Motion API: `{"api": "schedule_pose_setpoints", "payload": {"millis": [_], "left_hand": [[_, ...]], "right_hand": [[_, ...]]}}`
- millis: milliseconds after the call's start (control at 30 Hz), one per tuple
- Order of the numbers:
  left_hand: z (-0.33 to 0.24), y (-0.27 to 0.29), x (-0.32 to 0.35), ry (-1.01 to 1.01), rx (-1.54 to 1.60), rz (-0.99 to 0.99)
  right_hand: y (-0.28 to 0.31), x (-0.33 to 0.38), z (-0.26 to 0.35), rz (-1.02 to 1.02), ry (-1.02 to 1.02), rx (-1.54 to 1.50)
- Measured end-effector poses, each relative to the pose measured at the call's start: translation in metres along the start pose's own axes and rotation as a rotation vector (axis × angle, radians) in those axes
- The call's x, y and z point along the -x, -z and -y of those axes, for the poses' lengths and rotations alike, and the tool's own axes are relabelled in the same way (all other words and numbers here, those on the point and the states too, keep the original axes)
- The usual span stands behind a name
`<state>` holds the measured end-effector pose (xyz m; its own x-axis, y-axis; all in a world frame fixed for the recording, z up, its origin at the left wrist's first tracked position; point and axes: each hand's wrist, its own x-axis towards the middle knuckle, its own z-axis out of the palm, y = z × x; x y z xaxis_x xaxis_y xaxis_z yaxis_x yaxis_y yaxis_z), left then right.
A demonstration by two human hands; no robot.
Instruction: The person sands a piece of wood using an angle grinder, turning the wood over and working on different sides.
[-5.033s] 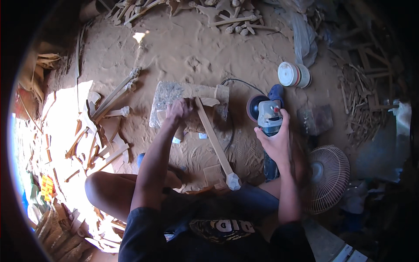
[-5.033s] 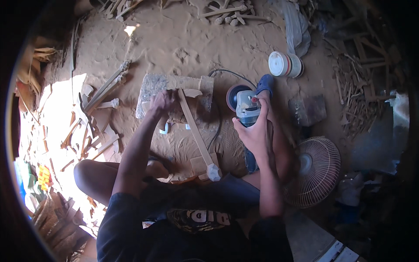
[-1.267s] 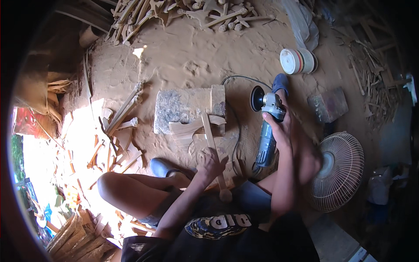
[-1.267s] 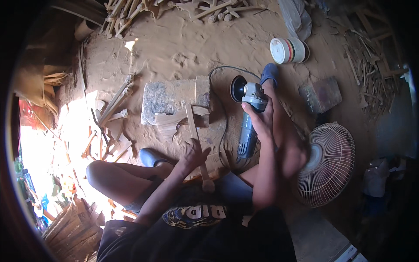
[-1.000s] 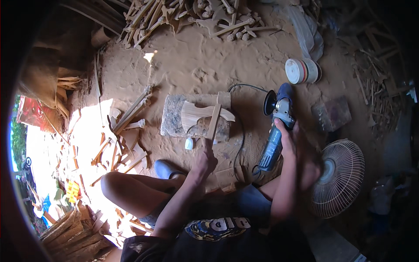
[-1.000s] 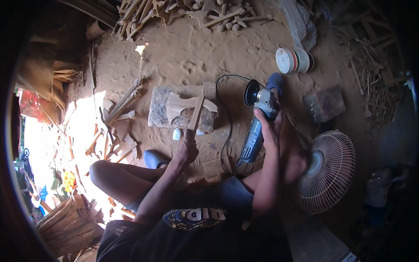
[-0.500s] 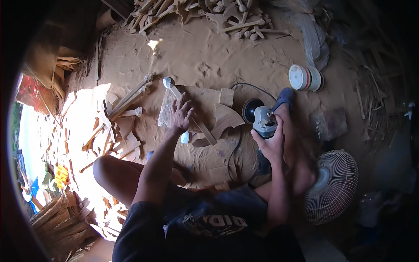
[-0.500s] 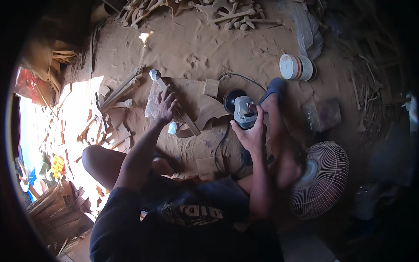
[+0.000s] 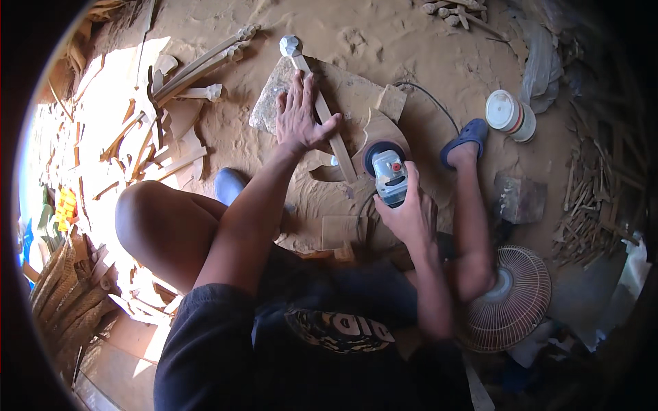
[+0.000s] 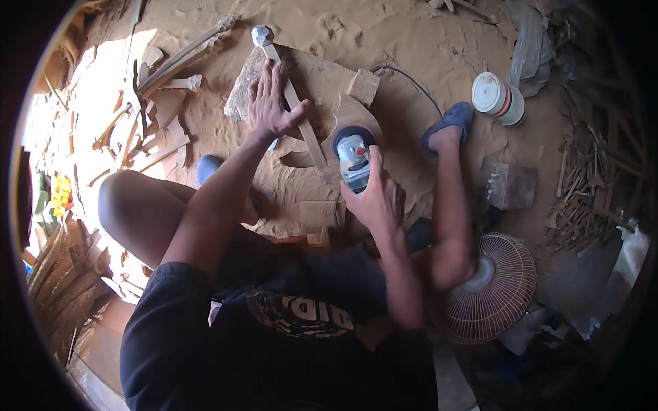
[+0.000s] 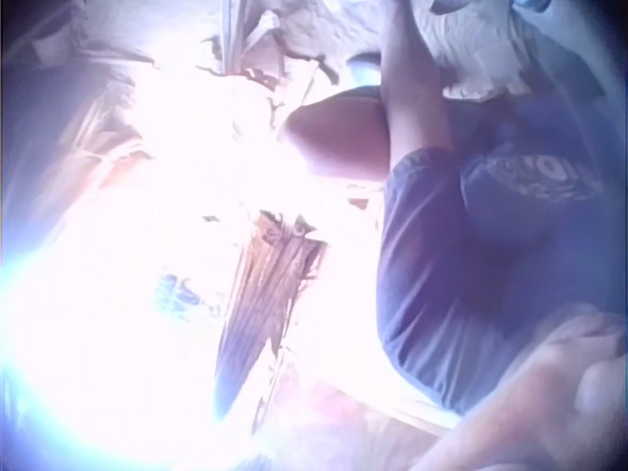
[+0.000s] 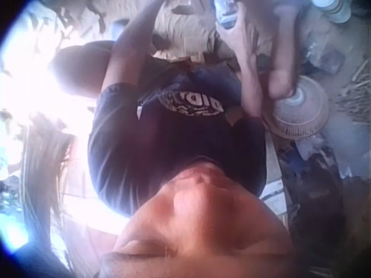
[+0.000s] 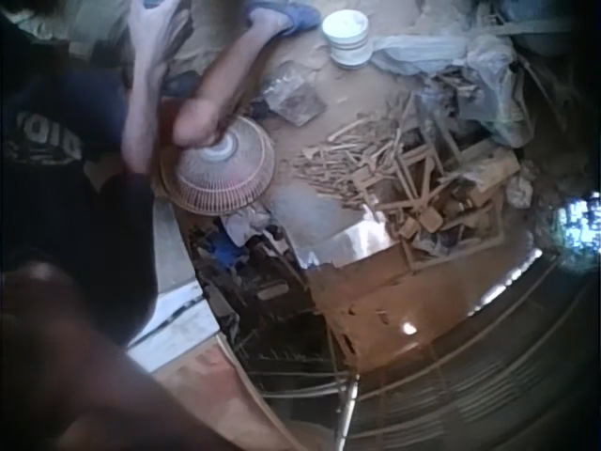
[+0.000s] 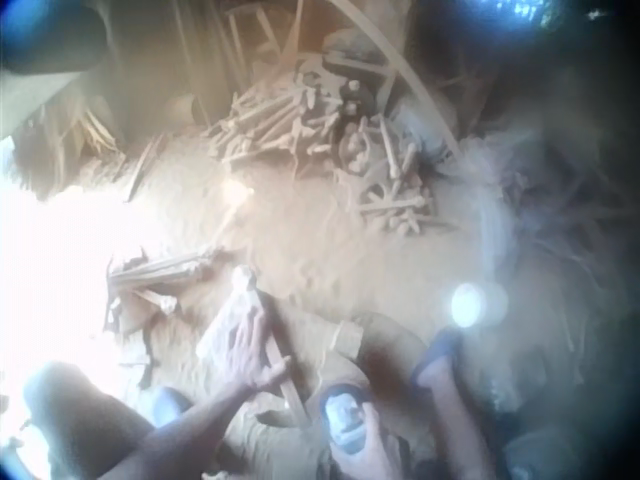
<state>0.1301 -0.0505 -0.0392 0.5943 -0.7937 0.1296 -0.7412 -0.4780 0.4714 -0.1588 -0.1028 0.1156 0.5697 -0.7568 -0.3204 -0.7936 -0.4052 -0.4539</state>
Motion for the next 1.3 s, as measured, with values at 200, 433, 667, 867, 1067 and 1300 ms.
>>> {"api": "schedule_pose_setpoints", "payload": {"millis": [200,433,667,867,1067,1300], "left_hand": [[0.004,0.000,-0.001,0.013,-0.011,-0.002],[0.003,-0.002,-0.001,0.009,-0.010,-0.020],[0.001,0.000,0.000,-0.007,-0.012,-0.042],[0.000,-0.002,0.000,-0.011,0.013,-0.041],[0.002,-0.002,-0.002,-0.019,0.034,-0.054],[0.003,-0.003,-0.002,-0.002,0.035,-0.077]], "right_hand": [[-0.014,0.004,0.001,-0.028,0.045,0.004],[-0.016,0.005,0.005,-0.006,0.031,0.033],[-0.018,0.004,0.008,-0.028,0.040,0.071],[-0.020,-0.002,0.001,-0.107,-0.017,0.110],[-0.011,-0.012,-0.014,-0.195,-0.111,0.027],[-0.016,-0.005,0.012,-0.078,-0.036,-0.049]]}}
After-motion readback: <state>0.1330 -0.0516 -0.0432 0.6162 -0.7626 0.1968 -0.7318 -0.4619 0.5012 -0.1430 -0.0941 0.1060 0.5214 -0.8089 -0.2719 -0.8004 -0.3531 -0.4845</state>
